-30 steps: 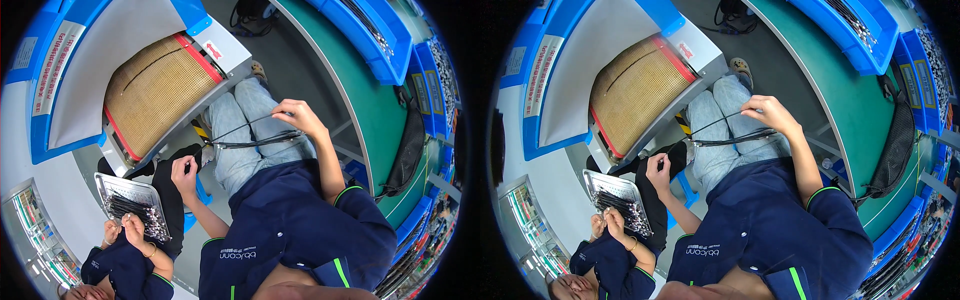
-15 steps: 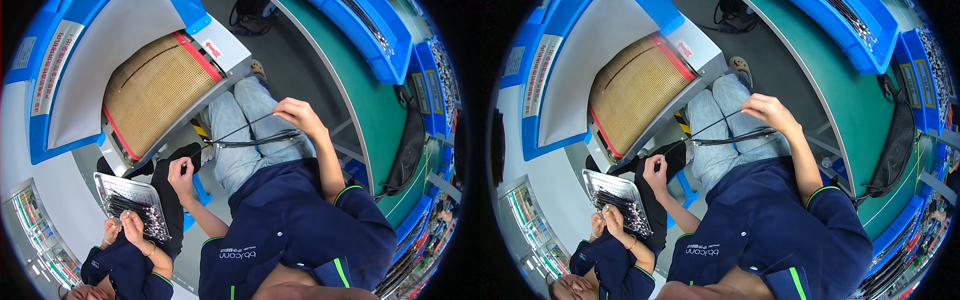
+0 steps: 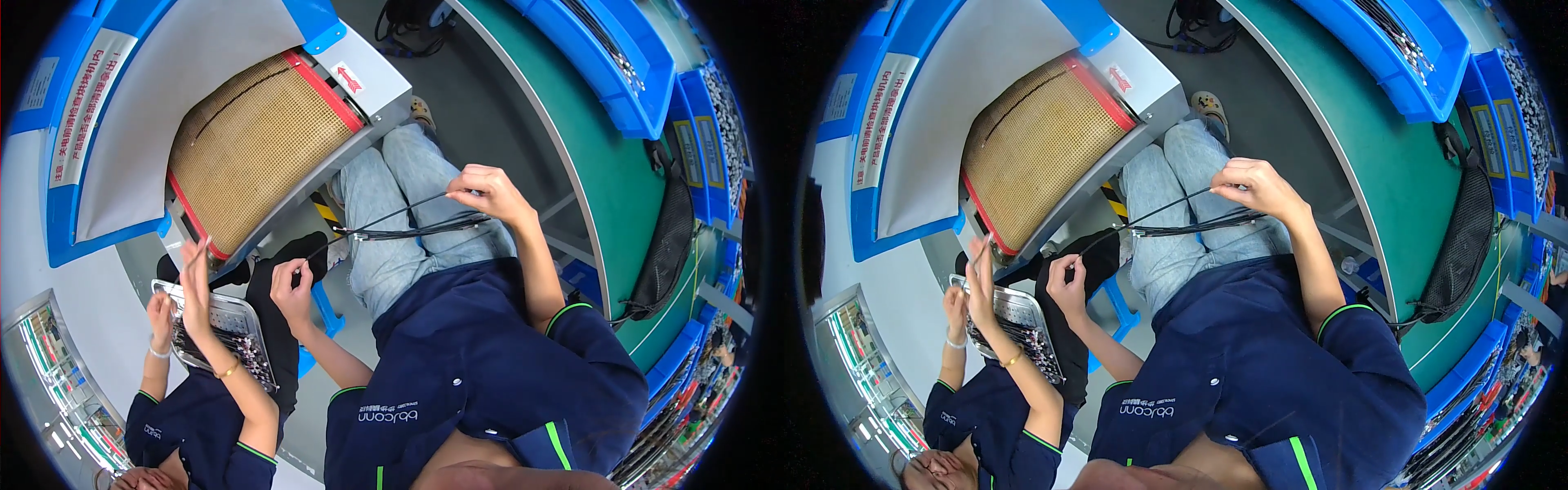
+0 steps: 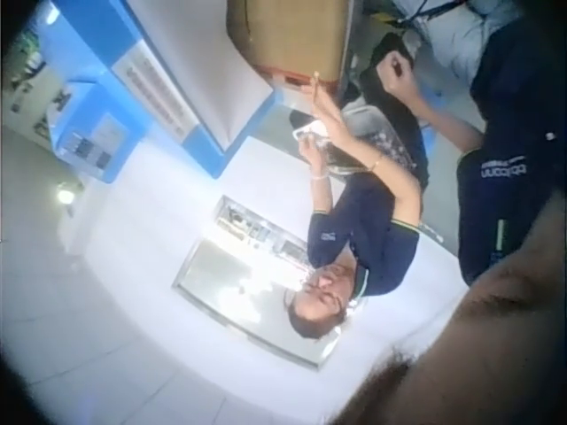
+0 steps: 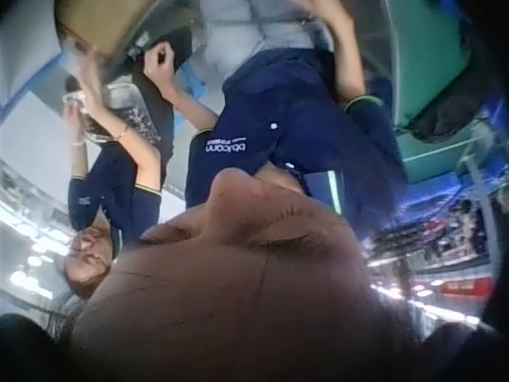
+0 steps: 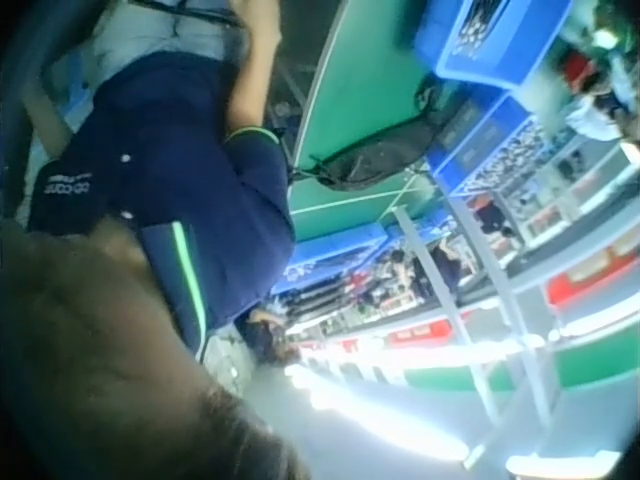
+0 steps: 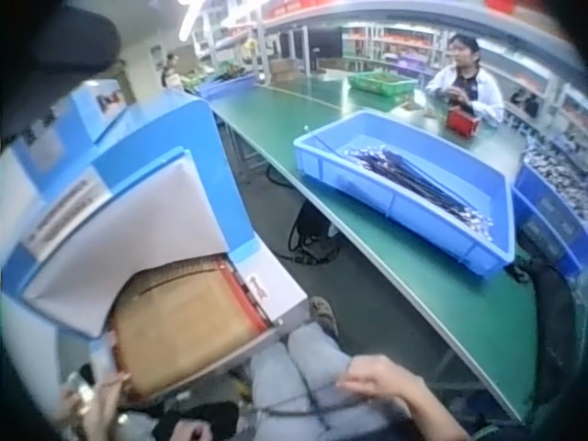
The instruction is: The person assembles small electronic cables and components by hand at a factory workstation.
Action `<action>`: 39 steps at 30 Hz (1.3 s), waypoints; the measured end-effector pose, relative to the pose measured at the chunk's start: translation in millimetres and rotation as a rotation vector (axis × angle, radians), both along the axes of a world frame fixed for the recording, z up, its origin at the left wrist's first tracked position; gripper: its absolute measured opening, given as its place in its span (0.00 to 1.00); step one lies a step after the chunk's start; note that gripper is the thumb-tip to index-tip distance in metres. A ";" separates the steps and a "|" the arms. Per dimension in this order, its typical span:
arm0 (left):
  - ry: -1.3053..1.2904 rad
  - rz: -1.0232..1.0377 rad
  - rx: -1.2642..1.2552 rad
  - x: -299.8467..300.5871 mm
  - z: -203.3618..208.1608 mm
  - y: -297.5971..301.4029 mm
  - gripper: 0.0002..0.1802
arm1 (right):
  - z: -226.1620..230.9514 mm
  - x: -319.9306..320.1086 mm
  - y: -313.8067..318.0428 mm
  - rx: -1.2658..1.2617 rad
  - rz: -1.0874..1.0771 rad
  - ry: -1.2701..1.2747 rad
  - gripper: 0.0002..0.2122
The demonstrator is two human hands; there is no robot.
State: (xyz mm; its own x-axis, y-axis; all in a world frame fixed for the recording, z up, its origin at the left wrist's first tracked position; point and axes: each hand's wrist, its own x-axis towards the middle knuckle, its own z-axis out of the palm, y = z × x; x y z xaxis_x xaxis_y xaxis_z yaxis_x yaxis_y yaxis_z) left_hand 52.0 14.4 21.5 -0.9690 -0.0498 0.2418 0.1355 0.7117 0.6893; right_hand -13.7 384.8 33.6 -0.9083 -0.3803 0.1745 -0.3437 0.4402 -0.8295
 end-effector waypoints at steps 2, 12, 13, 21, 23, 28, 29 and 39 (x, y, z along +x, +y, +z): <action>-0.002 -0.007 -0.004 -0.8 -4.0 -1.8 0.07 | -1.0 0.1 -0.6 0.010 0.006 -0.010 0.03; -0.003 0.020 0.021 -12.8 19.4 -18.3 0.06 | 24.1 -7.4 -19.1 0.058 0.005 0.034 0.04; -0.013 0.012 0.037 -18.5 28.3 -21.6 0.06 | 29.3 -10.5 -24.8 0.078 -0.027 0.037 0.04; 0.039 0.057 -0.041 -60.0 55.8 -85.9 0.04 | 77.7 -51.0 -86.7 0.158 -0.107 0.171 0.04; 0.037 0.102 -0.034 -68.1 64.7 -109.8 0.04 | 88.8 -65.9 -109.9 0.094 -0.091 0.166 0.04; -0.014 0.138 -0.015 -92.2 93.6 -154.9 0.05 | 106.2 -98.1 -158.7 0.044 -0.096 0.159 0.05; -0.005 0.138 -0.017 -98.2 98.5 -163.1 0.05 | 106.9 -106.0 -167.1 0.033 -0.095 0.188 0.05; -0.037 0.148 -0.048 -128.6 97.3 -199.5 0.06 | 104.3 -143.4 -211.2 0.161 -0.116 0.177 0.06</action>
